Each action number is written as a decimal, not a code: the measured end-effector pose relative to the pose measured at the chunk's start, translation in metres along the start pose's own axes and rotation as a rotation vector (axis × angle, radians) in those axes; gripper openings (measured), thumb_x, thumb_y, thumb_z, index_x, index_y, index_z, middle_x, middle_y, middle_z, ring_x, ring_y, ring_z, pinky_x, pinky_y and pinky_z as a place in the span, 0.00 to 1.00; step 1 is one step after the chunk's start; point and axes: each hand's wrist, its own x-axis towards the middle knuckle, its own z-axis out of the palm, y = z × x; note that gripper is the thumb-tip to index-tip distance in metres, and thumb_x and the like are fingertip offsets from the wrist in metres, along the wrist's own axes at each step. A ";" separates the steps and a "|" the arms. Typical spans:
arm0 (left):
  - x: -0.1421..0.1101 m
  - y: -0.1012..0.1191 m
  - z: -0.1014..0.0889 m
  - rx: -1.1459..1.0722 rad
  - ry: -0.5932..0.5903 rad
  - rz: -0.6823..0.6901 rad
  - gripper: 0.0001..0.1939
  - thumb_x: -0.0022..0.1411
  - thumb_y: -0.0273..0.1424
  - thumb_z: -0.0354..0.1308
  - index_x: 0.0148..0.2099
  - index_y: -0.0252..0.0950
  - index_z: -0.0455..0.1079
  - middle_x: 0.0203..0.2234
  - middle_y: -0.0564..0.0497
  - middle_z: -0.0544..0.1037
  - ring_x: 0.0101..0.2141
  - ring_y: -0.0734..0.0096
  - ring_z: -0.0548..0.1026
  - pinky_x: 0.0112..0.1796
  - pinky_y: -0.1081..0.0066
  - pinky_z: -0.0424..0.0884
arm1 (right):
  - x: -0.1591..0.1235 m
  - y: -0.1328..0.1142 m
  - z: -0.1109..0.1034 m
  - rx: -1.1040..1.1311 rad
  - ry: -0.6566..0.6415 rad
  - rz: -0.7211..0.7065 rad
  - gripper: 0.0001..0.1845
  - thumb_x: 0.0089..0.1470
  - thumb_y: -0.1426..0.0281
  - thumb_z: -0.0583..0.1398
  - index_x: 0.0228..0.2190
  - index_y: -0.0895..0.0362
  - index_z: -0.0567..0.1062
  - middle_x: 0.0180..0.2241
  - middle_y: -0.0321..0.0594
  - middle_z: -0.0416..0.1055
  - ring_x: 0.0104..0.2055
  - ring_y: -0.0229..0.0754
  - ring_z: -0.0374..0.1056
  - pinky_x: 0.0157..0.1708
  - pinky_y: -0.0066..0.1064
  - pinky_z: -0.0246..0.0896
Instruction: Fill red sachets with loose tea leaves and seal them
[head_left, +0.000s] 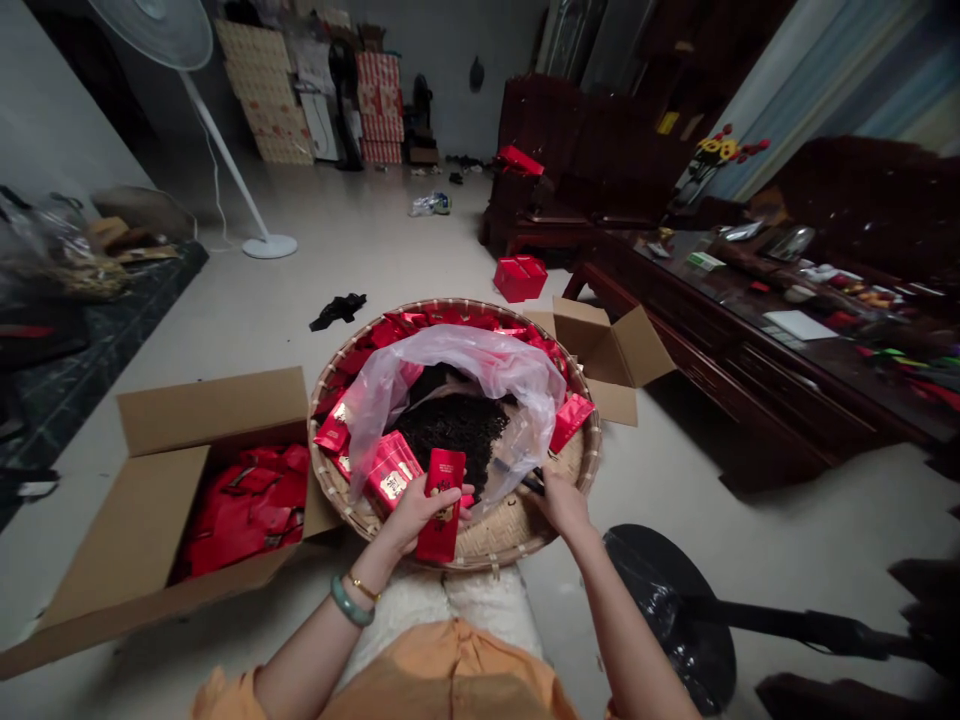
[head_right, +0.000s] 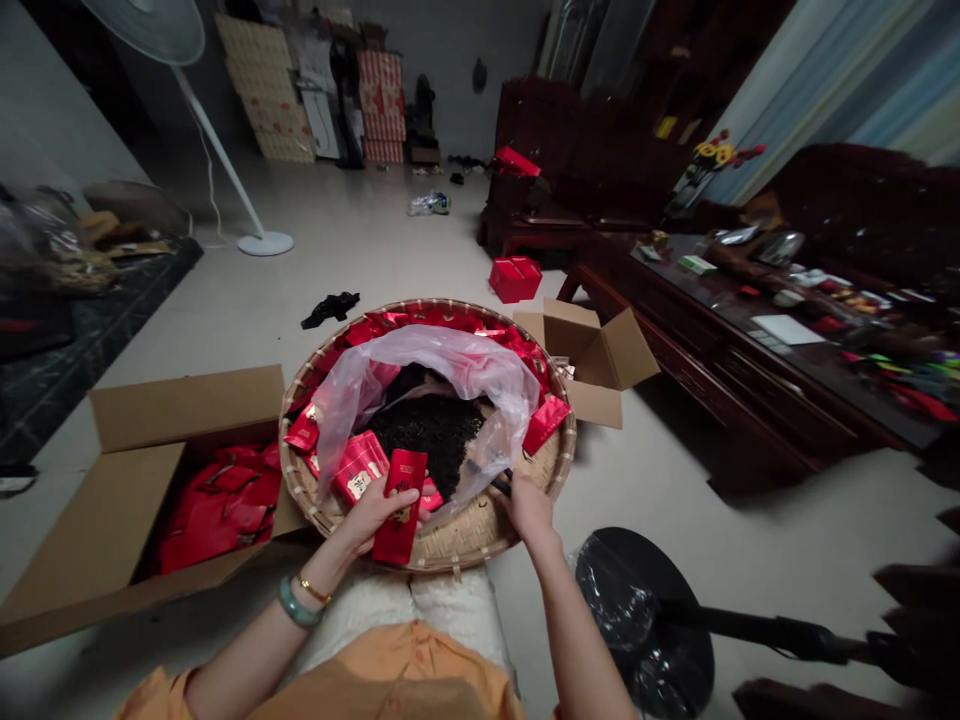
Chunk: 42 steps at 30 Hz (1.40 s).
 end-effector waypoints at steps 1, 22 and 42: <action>-0.001 0.001 -0.001 0.021 0.011 0.013 0.26 0.43 0.34 0.68 0.43 0.31 0.64 0.36 0.41 0.78 0.23 0.68 0.77 0.23 0.73 0.71 | 0.000 0.005 -0.003 0.014 -0.002 -0.011 0.24 0.52 0.60 0.58 0.49 0.57 0.66 0.44 0.49 0.71 0.45 0.50 0.69 0.39 0.33 0.60; 0.002 -0.007 0.000 0.234 0.023 0.044 0.23 0.40 0.37 0.69 0.36 0.30 0.68 0.26 0.48 0.78 0.23 0.65 0.77 0.25 0.72 0.70 | -0.041 -0.034 -0.049 0.623 -0.029 -0.487 0.22 0.54 0.54 0.55 0.43 0.56 0.73 0.39 0.43 0.75 0.40 0.46 0.69 0.40 0.34 0.62; 0.004 0.007 -0.004 0.301 -0.092 0.015 0.21 0.43 0.39 0.68 0.35 0.31 0.68 0.26 0.49 0.77 0.21 0.72 0.74 0.23 0.74 0.68 | -0.023 -0.061 -0.054 0.374 -0.045 -0.583 0.18 0.59 0.58 0.50 0.31 0.57 0.73 0.28 0.39 0.72 0.29 0.39 0.66 0.29 0.27 0.52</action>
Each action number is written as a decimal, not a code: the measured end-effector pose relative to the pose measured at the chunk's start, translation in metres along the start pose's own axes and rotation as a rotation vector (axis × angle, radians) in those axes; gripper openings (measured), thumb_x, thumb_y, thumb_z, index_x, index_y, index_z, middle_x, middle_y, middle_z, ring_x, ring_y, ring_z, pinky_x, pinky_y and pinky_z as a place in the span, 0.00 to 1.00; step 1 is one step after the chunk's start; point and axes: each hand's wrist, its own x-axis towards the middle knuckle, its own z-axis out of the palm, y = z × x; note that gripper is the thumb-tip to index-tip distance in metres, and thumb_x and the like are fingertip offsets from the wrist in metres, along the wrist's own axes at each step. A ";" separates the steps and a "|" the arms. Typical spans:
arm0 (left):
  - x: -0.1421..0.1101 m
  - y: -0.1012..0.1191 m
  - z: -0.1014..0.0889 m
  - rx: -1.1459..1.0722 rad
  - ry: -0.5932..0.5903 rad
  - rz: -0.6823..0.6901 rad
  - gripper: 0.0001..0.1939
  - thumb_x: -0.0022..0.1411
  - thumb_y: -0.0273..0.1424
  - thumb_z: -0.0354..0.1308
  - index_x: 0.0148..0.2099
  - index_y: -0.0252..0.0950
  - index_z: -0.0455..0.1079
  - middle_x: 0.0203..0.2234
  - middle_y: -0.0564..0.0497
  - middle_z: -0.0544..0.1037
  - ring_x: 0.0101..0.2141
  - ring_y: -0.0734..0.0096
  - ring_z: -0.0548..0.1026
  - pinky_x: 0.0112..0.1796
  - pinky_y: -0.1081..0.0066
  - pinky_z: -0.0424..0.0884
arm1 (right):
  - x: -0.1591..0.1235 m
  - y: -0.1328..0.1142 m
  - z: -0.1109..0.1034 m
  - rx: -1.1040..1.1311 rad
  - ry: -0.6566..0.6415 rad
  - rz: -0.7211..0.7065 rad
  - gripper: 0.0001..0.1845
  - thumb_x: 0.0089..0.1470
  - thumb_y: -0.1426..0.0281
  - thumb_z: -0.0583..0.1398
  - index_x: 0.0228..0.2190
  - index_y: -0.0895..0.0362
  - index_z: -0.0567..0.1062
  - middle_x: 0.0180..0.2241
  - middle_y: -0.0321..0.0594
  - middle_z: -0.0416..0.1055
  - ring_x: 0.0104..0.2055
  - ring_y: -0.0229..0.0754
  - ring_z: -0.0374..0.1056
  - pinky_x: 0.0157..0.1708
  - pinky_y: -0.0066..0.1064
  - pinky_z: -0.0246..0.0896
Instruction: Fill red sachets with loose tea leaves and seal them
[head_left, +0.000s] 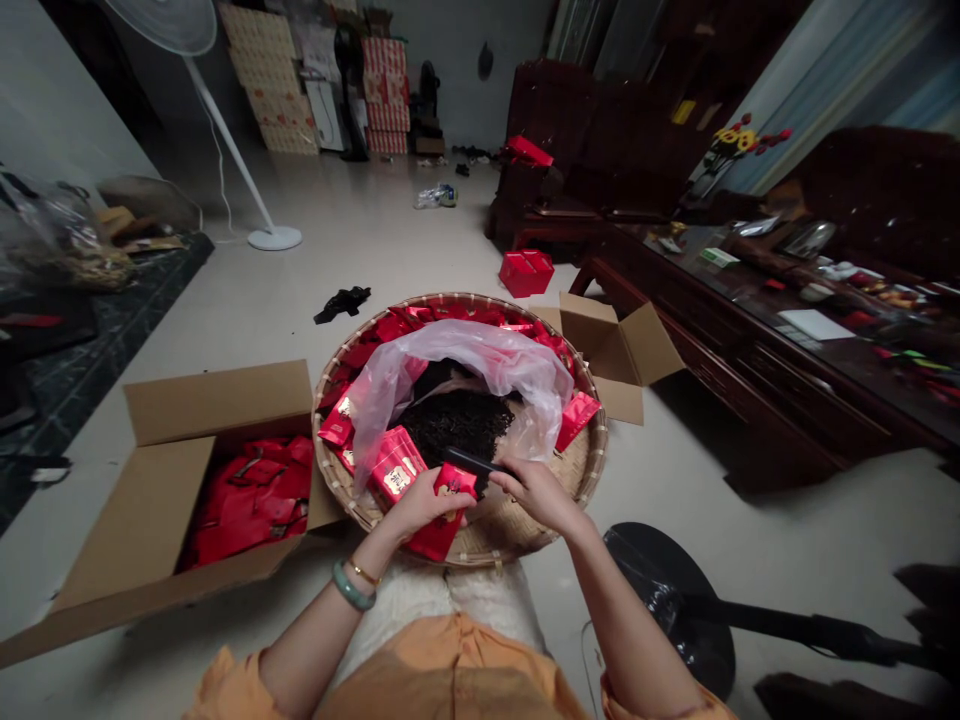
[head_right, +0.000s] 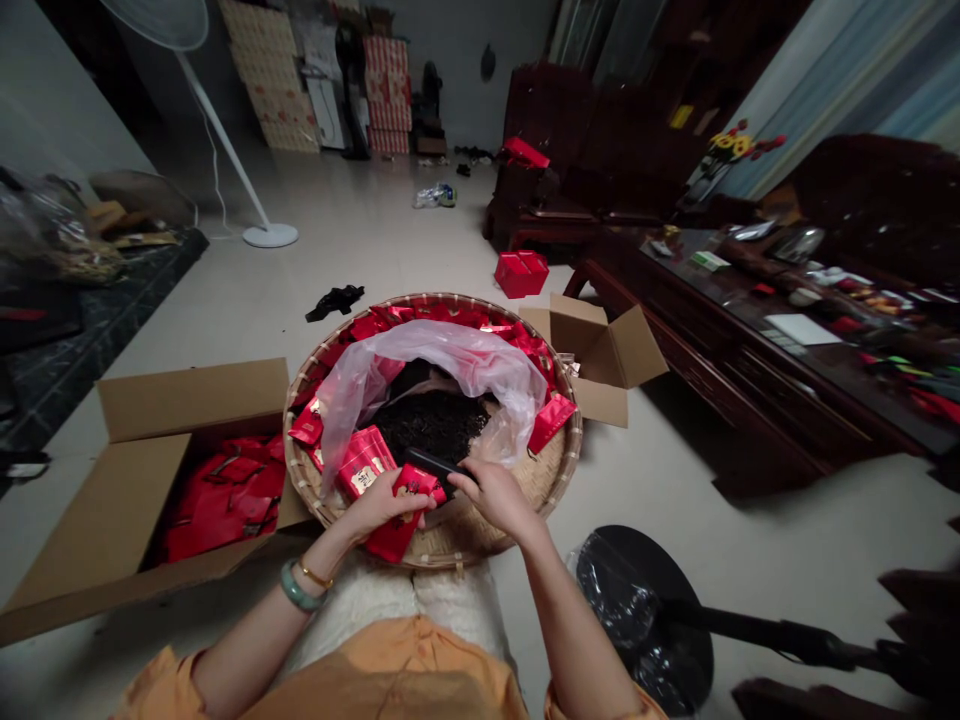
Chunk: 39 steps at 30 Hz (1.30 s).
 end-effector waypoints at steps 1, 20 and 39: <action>0.000 0.001 0.000 -0.041 -0.002 0.006 0.22 0.44 0.41 0.67 0.37 0.32 0.68 0.27 0.48 0.77 0.21 0.72 0.74 0.23 0.74 0.68 | 0.000 0.000 0.001 -0.001 0.008 0.002 0.18 0.59 0.58 0.50 0.31 0.57 0.73 0.28 0.39 0.72 0.29 0.40 0.66 0.29 0.27 0.52; 0.010 0.007 0.001 -0.169 0.158 0.152 0.21 0.51 0.42 0.61 0.41 0.32 0.70 0.28 0.51 0.76 0.24 0.75 0.71 0.27 0.76 0.66 | 0.009 -0.023 0.021 -0.062 0.015 0.076 0.17 0.58 0.58 0.51 0.34 0.56 0.74 0.31 0.42 0.75 0.33 0.41 0.68 0.29 0.27 0.52; -0.003 0.007 -0.007 -0.344 -0.186 -0.330 0.37 0.57 0.57 0.41 0.33 0.27 0.74 0.16 0.43 0.75 0.16 0.69 0.71 0.19 0.73 0.65 | 0.012 -0.007 0.010 0.329 0.098 0.097 0.19 0.56 0.57 0.52 0.37 0.59 0.73 0.30 0.38 0.73 0.32 0.39 0.67 0.31 0.28 0.59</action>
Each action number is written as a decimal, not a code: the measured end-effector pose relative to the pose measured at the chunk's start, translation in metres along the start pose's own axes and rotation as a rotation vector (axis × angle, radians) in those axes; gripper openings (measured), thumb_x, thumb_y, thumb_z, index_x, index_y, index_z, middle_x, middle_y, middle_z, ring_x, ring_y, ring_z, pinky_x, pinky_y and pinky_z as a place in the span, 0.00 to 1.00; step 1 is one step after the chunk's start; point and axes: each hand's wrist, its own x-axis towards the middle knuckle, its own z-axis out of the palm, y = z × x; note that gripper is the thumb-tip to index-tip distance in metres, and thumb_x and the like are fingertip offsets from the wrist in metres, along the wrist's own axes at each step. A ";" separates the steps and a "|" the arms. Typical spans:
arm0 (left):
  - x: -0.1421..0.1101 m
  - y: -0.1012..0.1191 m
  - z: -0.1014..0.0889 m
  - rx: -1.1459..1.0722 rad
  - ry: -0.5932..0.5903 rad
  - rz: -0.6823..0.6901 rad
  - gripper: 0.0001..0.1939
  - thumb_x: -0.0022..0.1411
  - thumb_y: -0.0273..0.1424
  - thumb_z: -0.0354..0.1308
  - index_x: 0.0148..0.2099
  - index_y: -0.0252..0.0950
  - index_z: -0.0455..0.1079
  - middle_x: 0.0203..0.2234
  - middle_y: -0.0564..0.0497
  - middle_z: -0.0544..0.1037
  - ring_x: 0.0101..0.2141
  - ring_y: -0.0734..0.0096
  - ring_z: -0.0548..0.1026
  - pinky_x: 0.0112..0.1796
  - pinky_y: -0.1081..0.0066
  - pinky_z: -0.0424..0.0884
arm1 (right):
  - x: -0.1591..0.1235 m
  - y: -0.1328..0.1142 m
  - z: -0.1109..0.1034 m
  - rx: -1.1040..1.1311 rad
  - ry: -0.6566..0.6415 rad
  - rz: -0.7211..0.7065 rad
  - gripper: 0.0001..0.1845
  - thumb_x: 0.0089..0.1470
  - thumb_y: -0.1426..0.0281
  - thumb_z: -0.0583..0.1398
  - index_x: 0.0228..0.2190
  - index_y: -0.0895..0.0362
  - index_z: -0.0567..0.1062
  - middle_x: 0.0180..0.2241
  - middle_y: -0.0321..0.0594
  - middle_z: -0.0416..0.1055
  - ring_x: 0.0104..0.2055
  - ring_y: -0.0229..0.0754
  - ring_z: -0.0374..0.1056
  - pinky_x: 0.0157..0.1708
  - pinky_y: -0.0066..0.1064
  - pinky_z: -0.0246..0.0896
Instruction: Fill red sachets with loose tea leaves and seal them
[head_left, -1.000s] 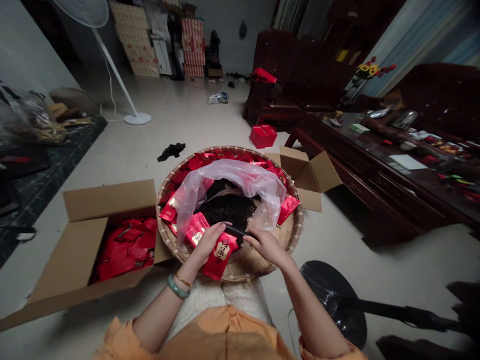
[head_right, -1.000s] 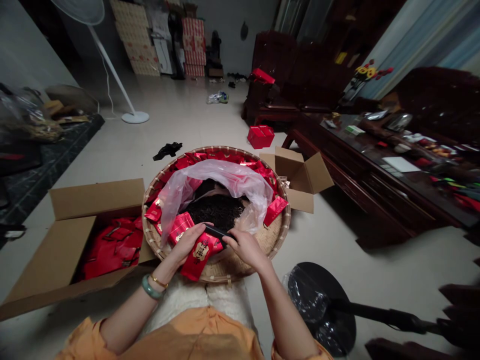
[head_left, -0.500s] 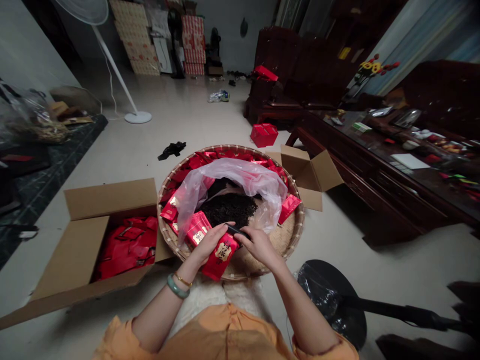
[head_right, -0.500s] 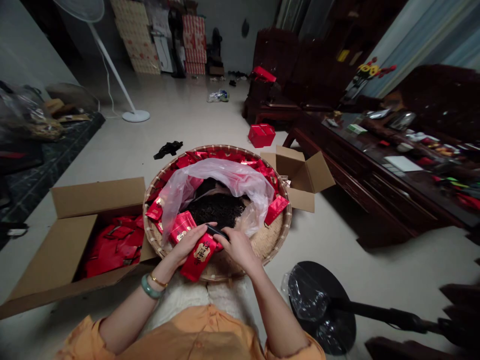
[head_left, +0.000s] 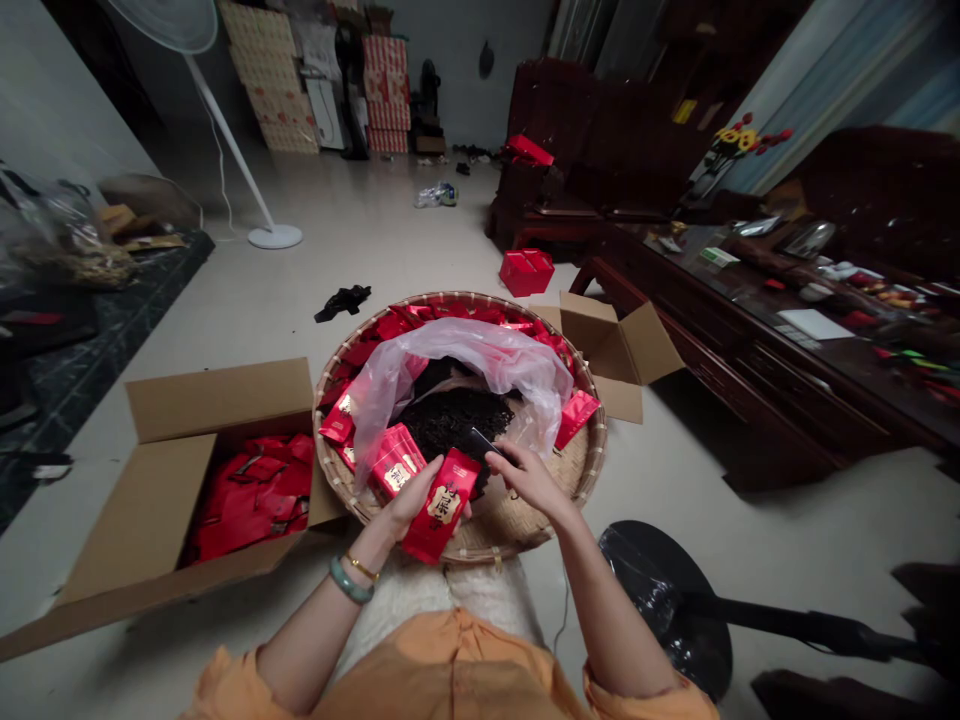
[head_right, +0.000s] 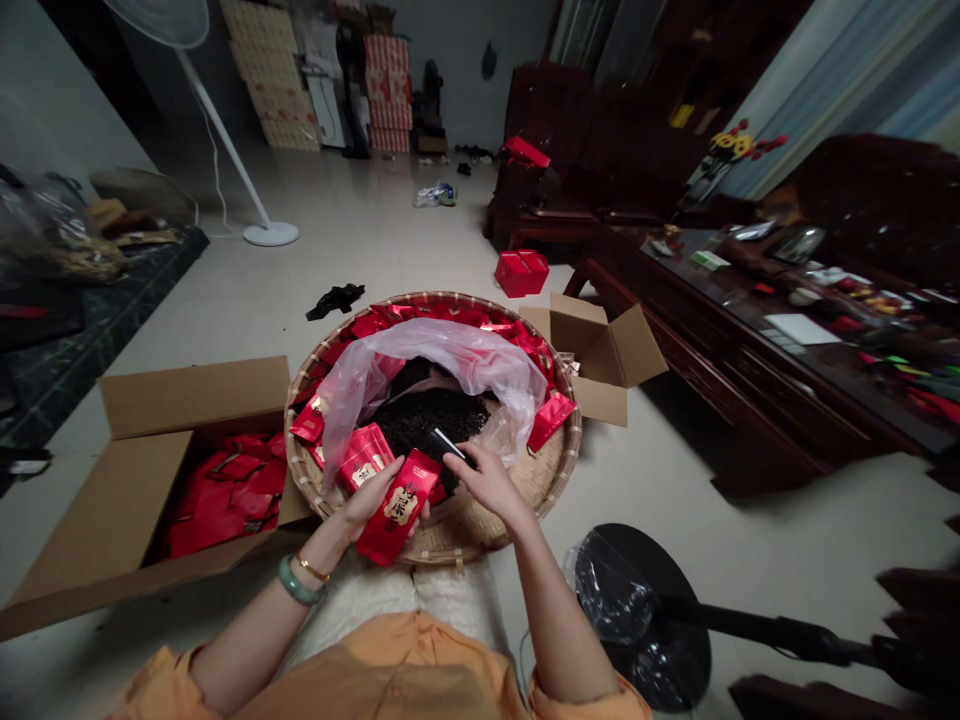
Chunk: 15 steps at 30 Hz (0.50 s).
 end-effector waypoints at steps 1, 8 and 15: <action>0.001 -0.001 0.000 -0.010 -0.002 0.008 0.35 0.58 0.55 0.41 0.34 0.27 0.74 0.16 0.43 0.76 0.17 0.68 0.72 0.20 0.73 0.66 | 0.000 -0.002 -0.001 -0.018 -0.001 -0.011 0.19 0.55 0.57 0.53 0.38 0.58 0.73 0.32 0.38 0.73 0.33 0.40 0.68 0.33 0.28 0.60; 0.006 -0.007 0.003 -0.020 0.010 0.043 0.31 0.58 0.51 0.42 0.34 0.28 0.73 0.20 0.43 0.78 0.16 0.69 0.72 0.20 0.73 0.66 | 0.001 -0.011 0.011 -0.199 -0.037 -0.078 0.17 0.55 0.58 0.55 0.35 0.57 0.76 0.31 0.40 0.75 0.33 0.42 0.69 0.32 0.29 0.58; 0.007 -0.006 0.001 0.009 0.073 0.014 0.32 0.60 0.51 0.39 0.36 0.27 0.72 0.19 0.42 0.77 0.16 0.68 0.72 0.20 0.71 0.67 | 0.000 -0.012 0.016 -0.238 0.032 -0.086 0.17 0.55 0.58 0.55 0.38 0.57 0.75 0.34 0.41 0.75 0.34 0.42 0.69 0.32 0.28 0.58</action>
